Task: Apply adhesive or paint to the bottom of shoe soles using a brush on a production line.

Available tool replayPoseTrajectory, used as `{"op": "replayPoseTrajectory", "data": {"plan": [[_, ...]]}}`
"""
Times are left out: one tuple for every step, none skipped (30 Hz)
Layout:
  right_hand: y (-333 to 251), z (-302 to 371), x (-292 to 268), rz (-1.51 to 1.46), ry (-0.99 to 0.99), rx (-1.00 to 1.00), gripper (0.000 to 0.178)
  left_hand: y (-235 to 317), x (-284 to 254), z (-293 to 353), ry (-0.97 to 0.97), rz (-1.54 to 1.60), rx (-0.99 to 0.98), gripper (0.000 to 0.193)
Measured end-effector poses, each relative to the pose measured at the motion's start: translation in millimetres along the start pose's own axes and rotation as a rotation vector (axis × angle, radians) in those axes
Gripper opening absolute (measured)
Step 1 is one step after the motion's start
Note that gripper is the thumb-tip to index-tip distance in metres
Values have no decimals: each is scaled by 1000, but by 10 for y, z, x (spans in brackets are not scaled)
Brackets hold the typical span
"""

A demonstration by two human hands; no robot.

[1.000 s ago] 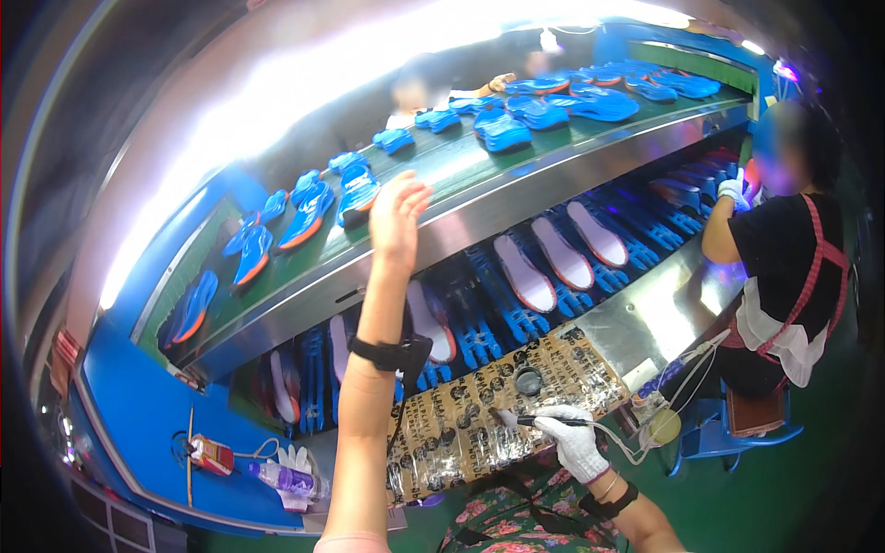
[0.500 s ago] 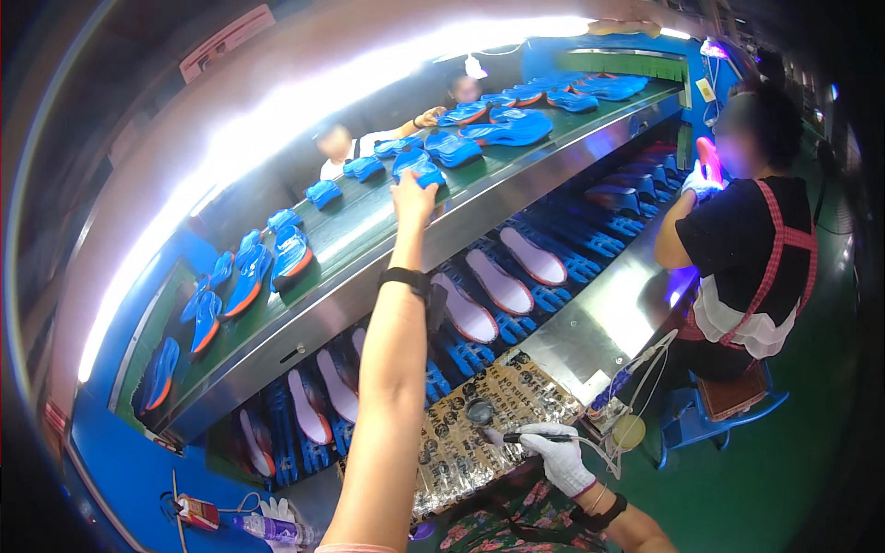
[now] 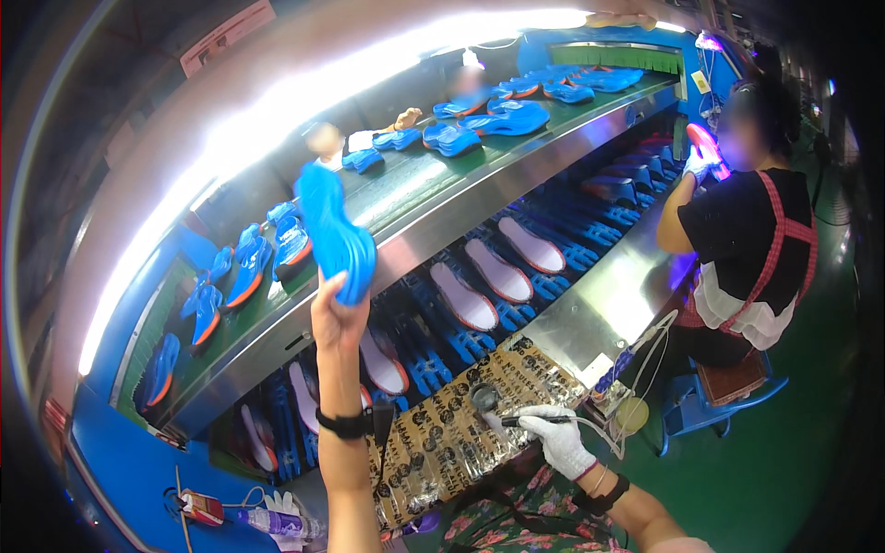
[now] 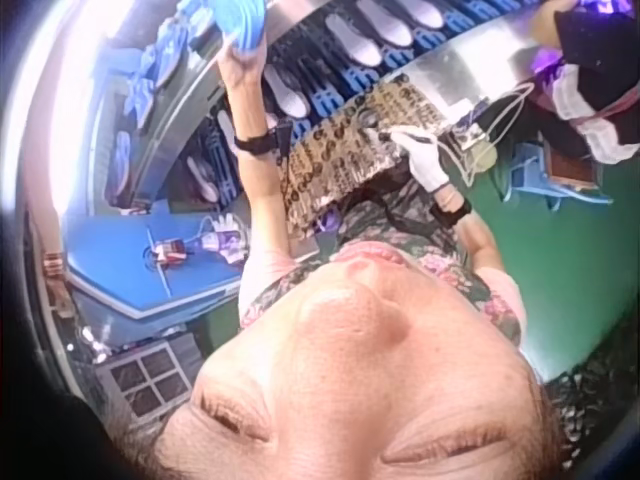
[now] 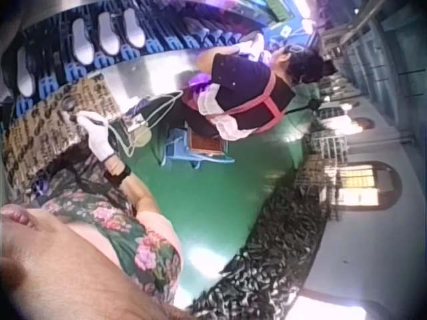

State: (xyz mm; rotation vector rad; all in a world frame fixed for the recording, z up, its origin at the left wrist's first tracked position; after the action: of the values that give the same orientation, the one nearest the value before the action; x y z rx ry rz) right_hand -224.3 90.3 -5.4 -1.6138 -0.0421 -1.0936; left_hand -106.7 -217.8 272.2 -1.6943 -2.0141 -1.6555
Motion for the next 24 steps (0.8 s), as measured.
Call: {"op": "replayPoseTrajectory", "data": {"plan": [[-35, 6, 51, 5, 4, 6, 17, 0, -101, 208, 19, -41, -19, 60], [-27, -11, 67, 9, 17, 7, 17, -14, -177, 411, 37, -79, -40, 60], [-49, -24, 114, 8, 25, -8, 17, -9, -128, 640, 15, -61, -21, 62], [-88, -36, 144, 10, 36, -24, 17, -22, -111, 858, -7, -39, -3, 63], [-98, -46, 144, -4, 9, -36, 17, -114, -337, 1046, 8, -7, -44, 68], [-125, -42, 152, 8, 37, -25, 17, -167, -441, 1271, 63, -98, -52, 70], [-182, -25, 197, -20, 31, -17, 17, -213, -597, 1490, 129, -149, -51, 71], [-247, -2, 242, -49, 30, -10, 16, -271, -551, 1694, 66, -205, -139, 71], [-314, 31, 294, -67, 31, -11, 17, -374, -617, 1943, 113, -270, -215, 75], [-367, 63, 353, -106, 19, 10, 17, -526, -633, 2154, 128, -225, -258, 77], [-425, 99, 430, -123, -6, 26, 17, -717, -747, 2386, 81, -191, -417, 83], [-469, 125, 511, -142, -30, 46, 18, -872, -799, 2579, 14, -177, -528, 86], [-511, 148, 626, -124, -33, 25, 18, -1042, -866, 2788, 78, -129, -609, 89], [-536, 162, 723, -112, -105, 20, 20, -1210, -822, 3008, 149, -77, -693, 91], [-569, 185, 828, -51, -140, -25, 22, -1329, -761, 3122, 95, -4, -712, 97], [-578, 196, 924, 8, -176, -63, 23, -1457, -720, 3196, 47, 70, -729, 102], [-593, 167, 1002, 124, -224, -141, 24, -1589, -686, 3255, 88, 184, -770, 107], [-591, 155, 1066, 238, -280, -210, 24, -1678, -641, 3307, 140, 298, -800, 113], [-572, 156, 1091, 309, -327, -210, 24, -1709, -568, 3306, 196, 335, -839, 115], [-563, 159, 1117, 370, -360, -252, 25, -1728, -503, 3281, 252, 370, -879, 119], [-585, 175, 1169, 420, -354, -271, 23, -1782, -504, 3292, 190, 451, -868, 121], [-598, 168, 1217, 469, -359, -294, 21, -1827, -515, 3301, 126, 528, -843, 123], [-583, 135, 1184, 503, -365, -318, 22, -1854, -487, 3252, 131, 537, -808, 123], [-566, 130, 1160, 535, -374, -345, 23, -1839, -428, 3214, 135, 541, -771, 124]]}}
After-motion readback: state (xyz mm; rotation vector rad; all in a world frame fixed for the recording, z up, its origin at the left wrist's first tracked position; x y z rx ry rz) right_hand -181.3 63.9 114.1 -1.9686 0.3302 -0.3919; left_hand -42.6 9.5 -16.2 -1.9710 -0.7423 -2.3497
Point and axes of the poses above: each hand's wrist, its own z-axis away from the middle knuckle, its own x-axis out of the palm, y = z × x, the point moved 6 cm from there along -z, towards the middle knuckle, and after that the axes turned 3 degrees about -z, right-handed, at the moved point
